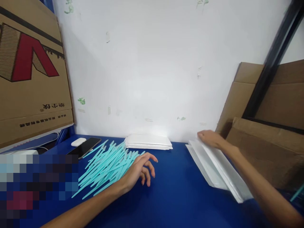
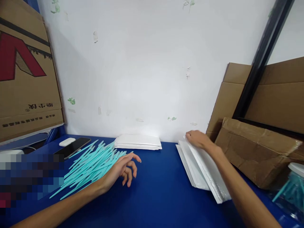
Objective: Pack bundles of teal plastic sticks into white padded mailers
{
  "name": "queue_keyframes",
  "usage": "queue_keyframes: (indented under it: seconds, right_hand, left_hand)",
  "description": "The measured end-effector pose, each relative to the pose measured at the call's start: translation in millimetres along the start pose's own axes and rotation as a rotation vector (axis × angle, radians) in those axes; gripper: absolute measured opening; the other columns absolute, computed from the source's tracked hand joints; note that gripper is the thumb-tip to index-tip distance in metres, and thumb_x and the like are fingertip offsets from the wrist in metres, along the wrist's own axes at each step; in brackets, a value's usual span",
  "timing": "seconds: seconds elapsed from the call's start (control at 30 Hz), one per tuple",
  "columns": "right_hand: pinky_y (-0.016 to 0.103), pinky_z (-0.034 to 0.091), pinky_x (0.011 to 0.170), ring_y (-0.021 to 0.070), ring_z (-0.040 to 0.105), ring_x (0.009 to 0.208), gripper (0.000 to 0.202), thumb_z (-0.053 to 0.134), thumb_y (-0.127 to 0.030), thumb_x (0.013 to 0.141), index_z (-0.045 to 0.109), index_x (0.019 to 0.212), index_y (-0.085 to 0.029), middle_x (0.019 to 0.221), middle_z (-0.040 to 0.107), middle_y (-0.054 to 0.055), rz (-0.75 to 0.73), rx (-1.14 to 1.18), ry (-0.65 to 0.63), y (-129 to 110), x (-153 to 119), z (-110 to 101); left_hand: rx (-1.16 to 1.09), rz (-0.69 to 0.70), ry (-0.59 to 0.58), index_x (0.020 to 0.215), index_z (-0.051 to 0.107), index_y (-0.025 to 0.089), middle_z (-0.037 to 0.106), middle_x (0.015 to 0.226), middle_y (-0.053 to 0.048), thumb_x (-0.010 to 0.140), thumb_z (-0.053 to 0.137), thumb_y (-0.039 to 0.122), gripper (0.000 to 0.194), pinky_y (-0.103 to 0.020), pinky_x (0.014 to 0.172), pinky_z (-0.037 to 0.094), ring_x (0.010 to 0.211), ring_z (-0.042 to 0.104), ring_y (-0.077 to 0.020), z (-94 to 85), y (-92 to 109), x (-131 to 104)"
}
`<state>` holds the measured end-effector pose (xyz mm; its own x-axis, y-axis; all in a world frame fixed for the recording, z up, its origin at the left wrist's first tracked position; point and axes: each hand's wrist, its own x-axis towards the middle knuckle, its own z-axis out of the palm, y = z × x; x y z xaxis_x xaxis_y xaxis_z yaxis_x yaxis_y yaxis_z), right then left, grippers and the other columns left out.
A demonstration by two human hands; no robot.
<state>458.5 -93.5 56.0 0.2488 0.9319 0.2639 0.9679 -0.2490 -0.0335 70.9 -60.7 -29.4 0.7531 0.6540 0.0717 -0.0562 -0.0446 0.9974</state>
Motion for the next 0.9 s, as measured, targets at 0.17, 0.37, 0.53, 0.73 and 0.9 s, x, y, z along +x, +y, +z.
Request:
queue_keyframes:
  seconds: [0.17, 0.37, 0.53, 0.73, 0.9]
  right_hand:
    - [0.043, 0.056, 0.087, 0.0221, 0.065, 0.103, 0.033, 0.061, -0.036, 0.097, 0.06, 0.124, -0.017, 0.123, 0.063, 0.009, 0.125, -0.063, -0.204, 15, 21, 70]
    - [0.044, 0.055, 0.089, 0.023, 0.064, 0.106, 0.034, 0.061, -0.035, 0.097, 0.059, 0.126, -0.018, 0.127, 0.061, 0.01, 0.17, -0.075, -0.237, 44, 48, 66]
    - [0.044, 0.055, 0.089, 0.023, 0.064, 0.106, 0.034, 0.061, -0.035, 0.097, 0.059, 0.126, -0.018, 0.127, 0.061, 0.01, 0.198, -0.051, -0.222, 42, 54, 79]
    - [0.044, 0.056, 0.088, 0.0233, 0.064, 0.105, 0.035, 0.061, -0.035, 0.097, 0.059, 0.127, -0.017, 0.126, 0.061, 0.01, 0.176, -0.011, -0.21, 40, 41, 98]
    - [0.044, 0.056, 0.088, 0.0224, 0.064, 0.104, 0.034, 0.061, -0.035, 0.097, 0.059, 0.125, -0.017, 0.125, 0.062, 0.009, 0.108, 0.015, -0.156, 28, 38, 81]
  left_hand:
    - [-0.004, -0.013, -0.023, 0.108, 0.058, 0.018, 0.063, 0.068, -0.001, 0.097, 0.034, 0.06, 0.05, -0.016, 0.037, 0.036, 0.043, 0.06, -0.0121, 1.6, 0, -1]
    - [0.029, -0.046, -0.034, 0.106, 0.058, 0.018, 0.062, 0.065, 0.0, 0.097, 0.036, 0.059, 0.048, -0.016, 0.038, 0.035, 0.043, 0.059, -0.0115, 6.6, 4, -4]
    - [0.043, -0.049, -0.049, 0.105, 0.06, 0.017, 0.062, 0.065, 0.0, 0.098, 0.033, 0.058, 0.049, -0.016, 0.038, 0.036, 0.043, 0.059, -0.0112, 3.9, 0, -3]
    - [0.051, -0.043, -0.063, 0.105, 0.059, 0.018, 0.062, 0.065, 0.0, 0.099, 0.029, 0.058, 0.051, -0.017, 0.039, 0.036, 0.043, 0.058, -0.0117, 4.9, 0, -5]
    - [0.171, -0.02, -0.04, 0.102, 0.059, 0.019, 0.06, 0.063, 0.001, 0.101, 0.023, 0.054, 0.05, -0.02, 0.041, 0.032, 0.041, 0.051, -0.0109, 8.3, 6, -9]
